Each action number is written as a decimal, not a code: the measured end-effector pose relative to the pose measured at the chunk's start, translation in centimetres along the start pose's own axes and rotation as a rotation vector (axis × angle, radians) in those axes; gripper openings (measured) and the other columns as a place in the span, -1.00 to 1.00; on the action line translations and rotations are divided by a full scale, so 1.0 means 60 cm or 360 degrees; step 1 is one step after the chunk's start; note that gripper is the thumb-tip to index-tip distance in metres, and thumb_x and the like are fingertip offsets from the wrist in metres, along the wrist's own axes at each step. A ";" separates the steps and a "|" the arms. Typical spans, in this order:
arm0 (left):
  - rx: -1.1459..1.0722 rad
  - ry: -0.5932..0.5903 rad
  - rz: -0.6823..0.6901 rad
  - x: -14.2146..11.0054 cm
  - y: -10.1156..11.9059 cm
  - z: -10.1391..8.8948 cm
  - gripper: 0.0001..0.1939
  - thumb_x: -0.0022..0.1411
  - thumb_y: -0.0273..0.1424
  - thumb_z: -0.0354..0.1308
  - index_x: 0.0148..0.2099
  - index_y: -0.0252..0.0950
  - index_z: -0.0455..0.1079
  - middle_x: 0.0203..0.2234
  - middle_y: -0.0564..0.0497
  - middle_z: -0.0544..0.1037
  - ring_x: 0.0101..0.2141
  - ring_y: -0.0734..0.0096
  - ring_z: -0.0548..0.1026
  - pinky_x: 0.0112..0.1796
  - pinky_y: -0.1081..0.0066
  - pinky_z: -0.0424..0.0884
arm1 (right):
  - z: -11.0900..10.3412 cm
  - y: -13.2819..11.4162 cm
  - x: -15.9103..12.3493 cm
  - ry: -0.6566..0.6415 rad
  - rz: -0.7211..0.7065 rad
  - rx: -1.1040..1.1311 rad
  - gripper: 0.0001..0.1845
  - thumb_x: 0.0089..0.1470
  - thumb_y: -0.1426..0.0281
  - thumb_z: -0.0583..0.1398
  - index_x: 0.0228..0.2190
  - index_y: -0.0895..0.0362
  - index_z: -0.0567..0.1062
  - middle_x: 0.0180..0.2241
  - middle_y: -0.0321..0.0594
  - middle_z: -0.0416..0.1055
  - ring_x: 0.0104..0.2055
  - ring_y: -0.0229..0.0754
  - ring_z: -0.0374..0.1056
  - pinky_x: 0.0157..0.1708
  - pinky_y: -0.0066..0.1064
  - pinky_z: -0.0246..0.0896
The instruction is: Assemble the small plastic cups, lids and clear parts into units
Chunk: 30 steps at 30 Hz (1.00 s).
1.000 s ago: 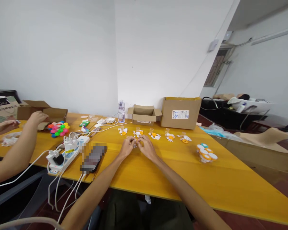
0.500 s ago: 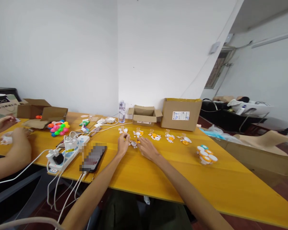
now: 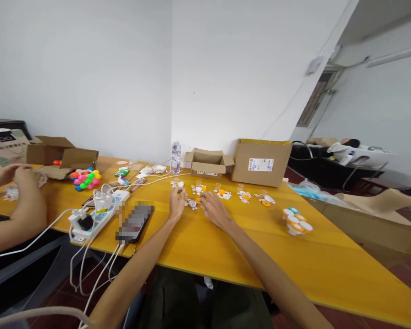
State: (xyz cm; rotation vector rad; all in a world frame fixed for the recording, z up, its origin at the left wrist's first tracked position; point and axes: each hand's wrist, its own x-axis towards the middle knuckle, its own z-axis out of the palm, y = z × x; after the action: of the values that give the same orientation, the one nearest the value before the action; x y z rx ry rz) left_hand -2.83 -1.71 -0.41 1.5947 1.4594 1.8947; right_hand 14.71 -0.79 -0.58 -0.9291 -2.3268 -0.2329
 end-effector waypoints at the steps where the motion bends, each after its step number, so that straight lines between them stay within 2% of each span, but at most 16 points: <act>1: -0.0011 0.0026 0.0003 0.000 -0.003 0.000 -0.90 0.15 -0.48 0.07 -0.41 -0.22 0.33 -0.43 0.03 0.45 -0.24 0.30 0.44 -0.13 0.32 0.34 | 0.004 0.004 0.000 0.0039 0.0081 0.0070 -0.80 0.16 0.48 0.05 -0.30 0.06 0.47 -0.17 -0.10 0.44 -0.11 -0.06 0.33 -0.07 -0.19 0.24; 6: -0.0073 0.0128 -0.0026 0.002 -0.018 0.001 -0.95 0.22 -0.39 0.07 -0.30 -0.20 0.35 -0.32 0.00 0.47 -0.19 0.29 0.43 -0.08 0.30 0.32 | 0.041 0.013 0.009 0.0092 0.0545 0.0496 -0.79 0.17 0.33 0.07 -0.17 0.05 0.43 -0.15 -0.13 0.47 -0.05 -0.07 0.37 -0.04 -0.20 0.28; 10: -0.0088 0.0131 -0.0132 0.000 -0.017 0.003 -0.92 0.27 -0.38 0.02 -0.23 -0.21 0.33 -0.26 -0.01 0.47 -0.16 0.32 0.42 -0.04 0.30 0.31 | 0.068 0.004 0.022 0.0039 0.0696 0.0743 -0.77 0.14 0.26 0.11 -0.18 0.07 0.44 -0.13 -0.11 0.49 -0.06 -0.07 0.41 -0.05 -0.19 0.29; 15: -0.0080 0.0106 -0.0185 -0.004 -0.007 0.004 -0.90 0.29 -0.36 0.00 -0.21 -0.22 0.32 -0.23 -0.03 0.46 -0.15 0.32 0.41 -0.03 0.29 0.30 | 0.076 -0.003 0.031 0.0015 0.0605 0.0914 -0.74 0.09 0.24 0.16 -0.18 0.07 0.46 -0.17 -0.11 0.51 -0.09 -0.07 0.43 -0.06 -0.20 0.30; 19: -0.0057 0.0092 -0.0088 -0.006 -0.001 0.002 -0.90 0.30 -0.35 -0.01 -0.23 -0.21 0.32 -0.26 -0.02 0.46 -0.14 0.30 0.41 -0.03 0.31 0.30 | 0.075 -0.005 0.040 -0.0020 0.0520 0.1006 -0.72 0.06 0.26 0.18 -0.18 0.10 0.46 -0.18 -0.10 0.51 -0.12 -0.08 0.42 -0.07 -0.20 0.31; 24: 0.0017 -0.0023 0.0136 -0.015 0.016 0.001 -0.84 0.32 -0.32 -0.04 -0.17 -0.20 0.35 -0.25 -0.05 0.46 -0.15 0.27 0.41 -0.04 0.30 0.30 | 0.076 -0.020 0.053 -0.0054 0.0390 0.1091 -0.72 0.02 0.37 0.16 -0.17 0.12 0.45 -0.21 -0.14 0.50 -0.18 -0.12 0.41 -0.13 -0.25 0.33; 27: 0.0108 -0.0185 0.0332 -0.026 0.029 0.001 -0.80 0.34 -0.31 -0.06 -0.13 -0.19 0.37 -0.21 -0.08 0.47 -0.11 0.24 0.40 -0.02 0.26 0.29 | 0.075 -0.026 0.060 -0.0046 0.0278 0.1081 -0.75 0.01 0.45 0.11 -0.23 0.10 0.46 -0.25 -0.18 0.49 -0.20 -0.13 0.39 -0.15 -0.27 0.33; 30: 0.0178 -0.0381 0.0527 -0.039 0.040 0.003 -0.76 0.35 -0.30 -0.09 -0.09 -0.18 0.38 -0.19 -0.09 0.47 -0.10 0.22 0.40 -0.01 0.23 0.29 | 0.076 -0.027 0.065 -0.0152 0.0234 0.1029 -0.82 0.00 0.46 0.09 -0.34 0.09 0.47 -0.32 -0.20 0.48 -0.26 -0.12 0.37 -0.20 -0.26 0.36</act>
State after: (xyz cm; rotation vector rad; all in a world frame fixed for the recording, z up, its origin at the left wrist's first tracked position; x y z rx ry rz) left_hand -0.91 -4.40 0.16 2.1448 1.2837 1.7256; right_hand 9.25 1.92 -1.74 -0.7755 -2.1786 0.6026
